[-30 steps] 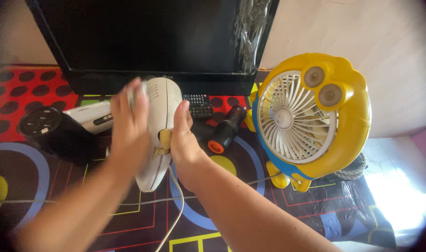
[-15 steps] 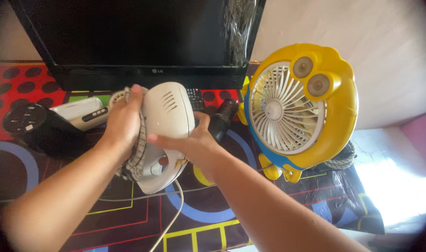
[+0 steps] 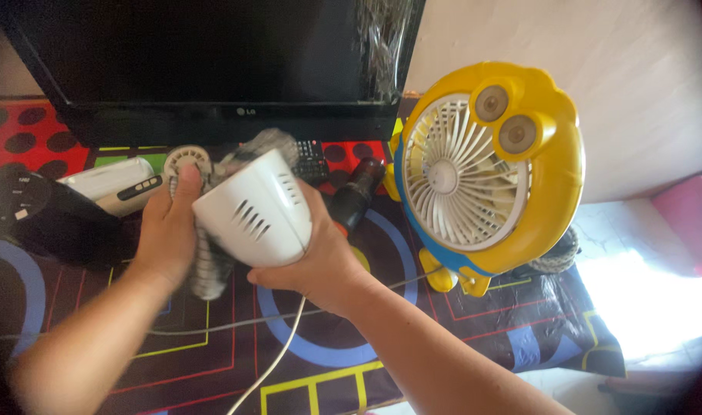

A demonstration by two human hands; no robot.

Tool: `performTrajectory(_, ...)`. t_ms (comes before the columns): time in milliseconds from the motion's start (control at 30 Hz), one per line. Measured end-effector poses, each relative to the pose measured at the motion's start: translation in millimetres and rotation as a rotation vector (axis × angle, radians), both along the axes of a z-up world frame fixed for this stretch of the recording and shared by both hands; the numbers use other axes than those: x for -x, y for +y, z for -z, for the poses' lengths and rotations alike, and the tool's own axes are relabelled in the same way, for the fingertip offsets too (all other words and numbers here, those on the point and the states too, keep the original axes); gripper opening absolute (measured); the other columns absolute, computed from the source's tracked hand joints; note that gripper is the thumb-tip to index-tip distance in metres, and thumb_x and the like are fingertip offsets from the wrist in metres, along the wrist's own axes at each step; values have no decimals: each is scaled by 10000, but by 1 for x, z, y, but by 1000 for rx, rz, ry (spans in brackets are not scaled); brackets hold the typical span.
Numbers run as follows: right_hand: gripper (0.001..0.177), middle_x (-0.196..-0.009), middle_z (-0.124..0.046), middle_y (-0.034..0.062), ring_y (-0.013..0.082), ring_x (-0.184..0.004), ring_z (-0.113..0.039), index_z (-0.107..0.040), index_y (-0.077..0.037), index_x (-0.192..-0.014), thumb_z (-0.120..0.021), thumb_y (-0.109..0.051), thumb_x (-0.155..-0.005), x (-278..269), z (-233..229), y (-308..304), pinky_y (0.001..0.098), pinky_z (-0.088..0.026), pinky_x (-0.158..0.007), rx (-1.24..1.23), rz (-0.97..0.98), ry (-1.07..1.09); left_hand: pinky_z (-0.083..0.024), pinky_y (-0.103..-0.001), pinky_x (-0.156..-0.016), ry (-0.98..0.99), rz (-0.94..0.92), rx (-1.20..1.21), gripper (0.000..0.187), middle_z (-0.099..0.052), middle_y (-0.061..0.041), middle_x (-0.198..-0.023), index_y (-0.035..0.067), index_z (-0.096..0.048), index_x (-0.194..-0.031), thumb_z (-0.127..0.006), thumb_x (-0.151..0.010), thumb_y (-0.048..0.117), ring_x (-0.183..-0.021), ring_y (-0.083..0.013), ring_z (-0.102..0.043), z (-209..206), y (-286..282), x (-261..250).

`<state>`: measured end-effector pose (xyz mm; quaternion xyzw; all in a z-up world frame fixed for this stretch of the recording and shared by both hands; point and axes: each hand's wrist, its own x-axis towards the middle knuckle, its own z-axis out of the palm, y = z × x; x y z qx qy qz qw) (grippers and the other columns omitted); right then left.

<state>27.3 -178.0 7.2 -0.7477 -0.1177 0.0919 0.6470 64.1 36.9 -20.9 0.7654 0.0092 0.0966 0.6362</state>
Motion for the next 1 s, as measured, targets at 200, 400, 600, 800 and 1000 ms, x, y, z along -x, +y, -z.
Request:
performTrajectory(200,1164,-1367,-601,103,192,-1322,-563,-324,-71,-1575,-911,-154,-573,-12,0,-4,334,-463,-1118,-57,-104,26,-541,-361,-858,375,160,204,629,-756,-125,-1036,50,-711,-1187,-380,-1024,559,-947,-220,-699,-29,7,-17)
performTrajectory(400,1170,-1356,-625,87,184,-1330,-559,-332,-84,-1584,-917,-87,-571,-3,-2,-12,331,-436,-1128,-12,-117,1,-561,-350,-880,222,246,97,696,-762,-157,-1119,64,-681,-1295,-346,-995,596,-1015,-224,-728,-46,-8,4)
performTrajectory(600,1175,-1368,-570,68,183,-1325,-541,-302,-88,-1595,-892,-37,-580,-13,-1,-7,343,-474,-1098,-148,-165,93,-534,-394,-977,682,126,-154,736,-757,-234,-1165,-4,-724,-1277,-372,-1016,587,-1068,-297,-739,-66,-25,-45)
performTrajectory(800,1190,-1398,-558,64,179,-1346,-516,-308,-81,-1596,-896,-33,-563,-6,4,-14,342,-436,-1135,-247,-173,85,-516,-361,-999,353,375,231,649,-734,-116,-1254,87,-640,-1313,-349,-957,544,-1133,-199,-704,-71,-21,-11)
performTrajectory(1000,1184,-1431,-566,62,181,-1386,-506,-311,-88,-1613,-914,-71,-595,-7,-2,-12,335,-409,-1160,-67,-219,-22,-539,-450,-922,610,142,-39,715,-761,-241,-1110,71,-711,-1225,-314,-1008,625,-1033,-322,-723,-32,1,-24)
